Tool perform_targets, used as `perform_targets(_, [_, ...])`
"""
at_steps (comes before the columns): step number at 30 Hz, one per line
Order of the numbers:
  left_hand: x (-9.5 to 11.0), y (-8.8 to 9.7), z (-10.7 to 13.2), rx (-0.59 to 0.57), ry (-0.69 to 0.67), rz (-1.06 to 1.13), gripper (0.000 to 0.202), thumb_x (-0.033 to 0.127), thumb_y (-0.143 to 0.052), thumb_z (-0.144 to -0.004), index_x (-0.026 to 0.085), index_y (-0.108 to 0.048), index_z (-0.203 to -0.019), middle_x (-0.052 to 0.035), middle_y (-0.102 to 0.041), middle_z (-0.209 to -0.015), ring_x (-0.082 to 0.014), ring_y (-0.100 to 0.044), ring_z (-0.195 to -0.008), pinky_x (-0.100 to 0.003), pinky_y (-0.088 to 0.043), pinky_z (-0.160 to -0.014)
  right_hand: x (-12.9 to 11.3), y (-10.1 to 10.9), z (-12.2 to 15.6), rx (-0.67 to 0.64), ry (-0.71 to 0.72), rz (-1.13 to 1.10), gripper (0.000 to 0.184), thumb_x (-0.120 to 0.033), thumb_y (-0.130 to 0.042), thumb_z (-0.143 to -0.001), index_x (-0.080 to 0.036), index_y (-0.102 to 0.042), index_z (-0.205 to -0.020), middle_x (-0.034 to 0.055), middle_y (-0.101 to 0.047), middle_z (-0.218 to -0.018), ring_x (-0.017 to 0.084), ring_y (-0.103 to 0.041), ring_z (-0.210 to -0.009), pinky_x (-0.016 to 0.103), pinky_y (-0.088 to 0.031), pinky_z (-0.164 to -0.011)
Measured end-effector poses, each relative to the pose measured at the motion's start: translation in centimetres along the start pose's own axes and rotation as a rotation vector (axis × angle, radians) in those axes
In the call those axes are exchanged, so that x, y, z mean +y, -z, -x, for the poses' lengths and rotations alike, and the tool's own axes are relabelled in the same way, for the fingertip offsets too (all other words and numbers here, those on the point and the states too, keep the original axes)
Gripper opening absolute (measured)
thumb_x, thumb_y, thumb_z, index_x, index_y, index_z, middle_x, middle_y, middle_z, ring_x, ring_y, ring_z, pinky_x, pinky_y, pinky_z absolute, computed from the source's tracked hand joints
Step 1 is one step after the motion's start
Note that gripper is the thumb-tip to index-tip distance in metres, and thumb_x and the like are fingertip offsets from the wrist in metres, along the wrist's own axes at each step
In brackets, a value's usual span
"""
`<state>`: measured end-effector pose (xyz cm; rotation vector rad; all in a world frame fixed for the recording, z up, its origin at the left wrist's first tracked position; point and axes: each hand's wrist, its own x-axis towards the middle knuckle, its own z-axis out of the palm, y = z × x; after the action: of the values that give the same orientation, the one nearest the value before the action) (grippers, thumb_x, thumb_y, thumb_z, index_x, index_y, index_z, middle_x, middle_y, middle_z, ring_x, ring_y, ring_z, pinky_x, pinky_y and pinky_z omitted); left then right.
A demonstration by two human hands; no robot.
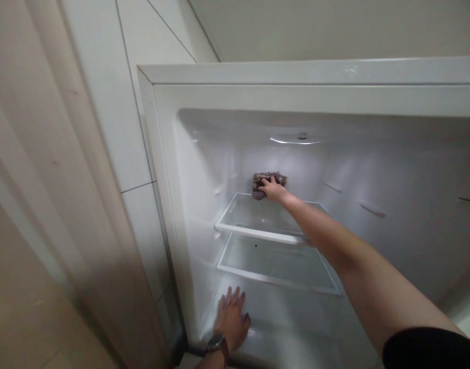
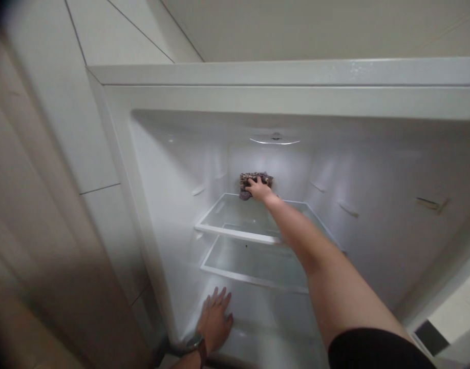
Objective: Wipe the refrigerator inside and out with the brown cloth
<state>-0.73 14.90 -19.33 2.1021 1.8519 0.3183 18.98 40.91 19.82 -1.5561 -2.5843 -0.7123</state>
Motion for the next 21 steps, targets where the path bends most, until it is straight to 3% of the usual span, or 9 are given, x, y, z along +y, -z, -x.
perform_targets(4, [-0.4, -0.2, -0.1, -0.001, -0.014, -0.012, 0.076, 0.042, -0.046, -0.092, 0.029, -0.040, -0.167, 0.0048, -0.021, -0.178, -0.0293, -0.003, -0.167, -0.054, -0.002, -0.135, -4.5, 0.7, -3.8, 0.026, 0.121, -0.038, 0.052, -0.015, -0.043, -0.098, -0.033, -0.069, -0.140, 0.0094, -0.047, -0.159, 0.041, -0.034, -0.148, 0.059, -0.045, -0.112])
perform_targets(8, [-0.7, -0.4, -0.3, -0.021, -0.008, -0.012, 0.075, 0.042, -0.046, -0.093, 0.030, -0.040, -0.167, 0.0050, -0.020, -0.178, -0.0291, -0.003, -0.167, -0.054, -0.002, -0.135, -5.6, 1.6, -4.5, 0.104, 0.176, -0.095, 0.045, -0.017, -0.040, -0.100, -0.029, -0.077, -0.123, 0.0108, -0.057, -0.149, 0.037, -0.031, -0.148, 0.059, -0.040, -0.114])
perform_targets(11, [-0.8, -0.9, -0.5, -0.019, -0.003, -0.006, 0.077, 0.042, -0.048, -0.092, 0.032, -0.038, -0.167, 0.0067, -0.019, -0.178, -0.0279, 0.000, -0.167, -0.053, 0.000, -0.135, -3.7, 2.7, -3.4, 0.196, 0.149, -0.180, 0.041, -0.019, -0.042, -0.101, -0.027, -0.078, -0.120, 0.0103, -0.060, -0.148, 0.034, -0.034, -0.146, 0.059, -0.033, -0.120])
perform_targets(14, [-0.9, -1.4, -0.6, -0.015, 0.012, -0.007, 0.079, 0.041, -0.049, -0.090, 0.031, -0.037, -0.168, 0.0082, -0.017, -0.178, -0.0269, 0.002, -0.167, -0.051, 0.002, -0.135, 0.0, 4.2, -1.4, 0.316, 0.043, -0.335, 0.039, -0.020, -0.044, -0.102, -0.025, -0.077, -0.121, 0.0107, -0.059, -0.151, 0.034, -0.036, -0.146, 0.060, -0.027, -0.124])
perform_targets(18, [-0.7, -1.3, -0.7, -0.010, 0.013, 0.011, 0.080, 0.040, -0.049, -0.089, 0.029, -0.039, -0.167, 0.0067, -0.017, -0.178, -0.0275, 0.001, -0.167, -0.050, 0.003, -0.135, 4.6, 5.9, 1.5, 0.505, -0.259, -0.669, 0.040, -0.013, -0.050, -0.093, -0.019, -0.074, -0.126, 0.0160, -0.051, -0.158, 0.038, -0.033, -0.150, 0.061, -0.025, -0.126])
perform_targets(21, [-0.4, -0.7, -0.6, 0.002, -0.006, 0.020, 0.079, 0.040, -0.049, -0.088, 0.027, -0.043, -0.165, 0.0040, -0.022, -0.178, -0.0284, -0.003, -0.167, -0.050, 0.001, -0.135, 5.5, 6.2, 3.1, 0.560, -0.477, -1.027, 0.047, -0.012, -0.056, -0.085, -0.017, -0.068, -0.131, 0.0170, -0.058, -0.150, 0.034, -0.050, -0.139, 0.055, -0.036, -0.124])
